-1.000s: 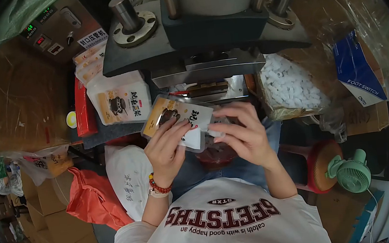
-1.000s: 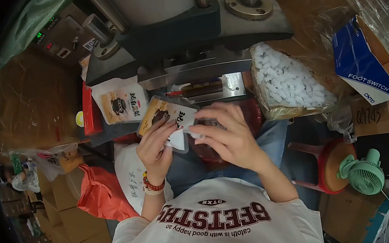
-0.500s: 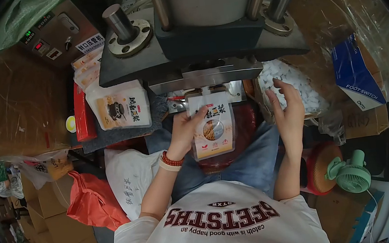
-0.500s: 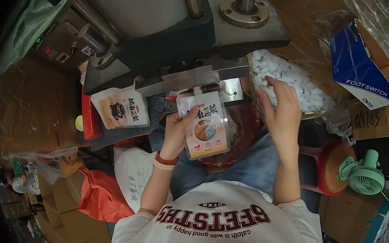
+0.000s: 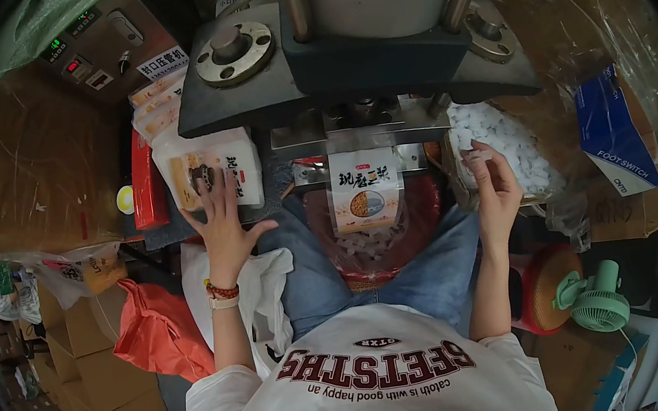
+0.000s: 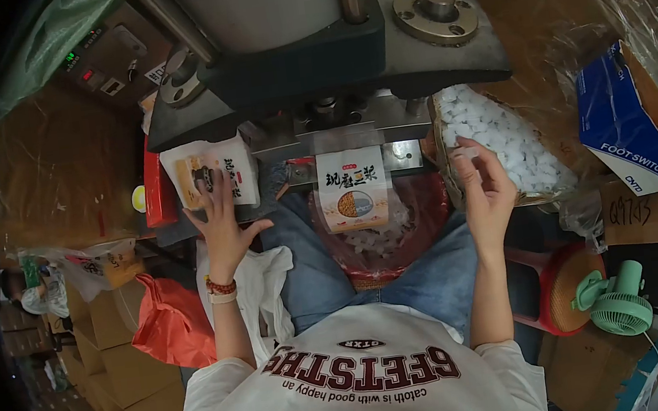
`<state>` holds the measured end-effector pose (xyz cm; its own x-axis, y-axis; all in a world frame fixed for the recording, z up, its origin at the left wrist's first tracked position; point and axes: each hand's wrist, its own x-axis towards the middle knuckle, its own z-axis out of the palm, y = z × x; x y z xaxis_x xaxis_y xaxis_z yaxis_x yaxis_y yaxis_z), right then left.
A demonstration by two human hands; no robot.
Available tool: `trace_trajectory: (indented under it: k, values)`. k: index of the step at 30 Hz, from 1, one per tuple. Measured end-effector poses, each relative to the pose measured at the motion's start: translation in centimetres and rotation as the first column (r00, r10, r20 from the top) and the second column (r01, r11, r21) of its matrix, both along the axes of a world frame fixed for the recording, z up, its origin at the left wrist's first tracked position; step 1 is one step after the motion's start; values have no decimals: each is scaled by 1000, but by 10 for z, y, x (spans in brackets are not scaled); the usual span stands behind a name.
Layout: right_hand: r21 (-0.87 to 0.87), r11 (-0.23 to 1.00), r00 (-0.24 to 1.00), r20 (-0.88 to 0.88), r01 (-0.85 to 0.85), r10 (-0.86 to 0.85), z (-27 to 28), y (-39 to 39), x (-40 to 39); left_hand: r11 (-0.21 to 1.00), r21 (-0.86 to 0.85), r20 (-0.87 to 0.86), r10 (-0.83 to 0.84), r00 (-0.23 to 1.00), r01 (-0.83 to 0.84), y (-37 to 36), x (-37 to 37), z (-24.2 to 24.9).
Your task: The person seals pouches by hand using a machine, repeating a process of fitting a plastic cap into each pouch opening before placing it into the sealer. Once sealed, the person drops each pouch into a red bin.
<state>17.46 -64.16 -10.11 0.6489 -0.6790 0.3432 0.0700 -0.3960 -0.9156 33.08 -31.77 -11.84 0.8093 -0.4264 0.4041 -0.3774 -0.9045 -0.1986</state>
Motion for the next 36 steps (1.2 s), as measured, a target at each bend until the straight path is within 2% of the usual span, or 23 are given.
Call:
trace_trajectory:
  k: [1,2,3,4,5,6,7,8,10,15,17,19,21,22,23,25,27,28,29,31,32,34,36]
  values:
    - [294,939,979,156,-176,134,-2,9,0,990,-58,-118,-138,983,132,18,3,-21]
    - [290,923,960,191,-254,204,4,20,0,958,-129,-223,-281,933,258,32,5,-32]
    - [293,923,961,193,-250,199,9,29,1,909,-244,-181,-386,905,339,40,4,-32]
    - [291,902,938,236,-318,255,14,39,0,910,-244,-187,-385,904,337,41,-1,-29]
    - [282,876,907,281,-390,314,21,49,0,867,-426,-266,-394,880,260,42,-7,-24]
    - [217,888,896,286,-405,338,31,62,3,794,-585,-332,-417,846,162,40,-11,-17]
    - [-105,922,890,240,-374,388,34,65,9,686,-710,-227,-438,870,160,23,-17,-7]
    - [-420,851,891,178,-314,417,36,67,15,684,-711,-225,-440,869,162,14,-22,0]
    - [-500,808,909,93,-311,407,32,90,23,640,-690,-40,-500,865,338,-5,-32,10]
    - [-499,721,821,31,-481,570,35,93,26,537,-664,56,-658,751,520,-35,-52,33]
    - [-448,733,801,57,-512,595,38,83,25,408,-816,-113,-807,580,409,-39,-59,45]
    - [-364,771,823,20,-523,568,33,74,26,356,-828,-51,-817,575,432,-54,-59,26]
    - [-298,852,895,-20,-430,445,28,69,25,611,-791,-574,-720,389,-35,-64,-56,-4]
    - [-236,916,945,-65,-325,319,27,67,25,508,-827,-562,-759,330,-240,-79,-56,-15]
    - [-198,947,967,-40,-253,250,26,57,20,507,-828,-561,-759,331,-240,-88,-53,-22]
    - [-249,965,993,-106,-84,59,32,29,8,213,-692,-443,-880,173,-690,-103,-46,-25]
    - [-342,939,962,-241,42,-131,37,3,1,186,-681,-405,-901,153,-708,-109,-32,-21]
    - [-536,842,919,-298,62,-258,32,-7,2,178,-640,-395,-911,122,-748,-112,-24,-25]
    - [-534,843,919,-300,59,-255,17,-16,6,171,-595,-384,-919,91,-785,-114,-19,-26]
    - [-741,669,837,-400,-57,-373,-16,-27,19,149,-584,-371,-923,99,-798,-116,-17,-23]
    - [-624,781,845,-430,-24,-318,-25,-29,22,165,-583,-379,-921,87,-795,-116,-16,-21]
    - [-576,816,829,-479,-49,-288,-16,-29,23,178,-580,-392,-917,80,-795,-111,-15,-18]
    - [-527,847,814,-521,-70,-257,-14,-31,21,354,-720,-521,-844,128,-597,-94,-6,-12]
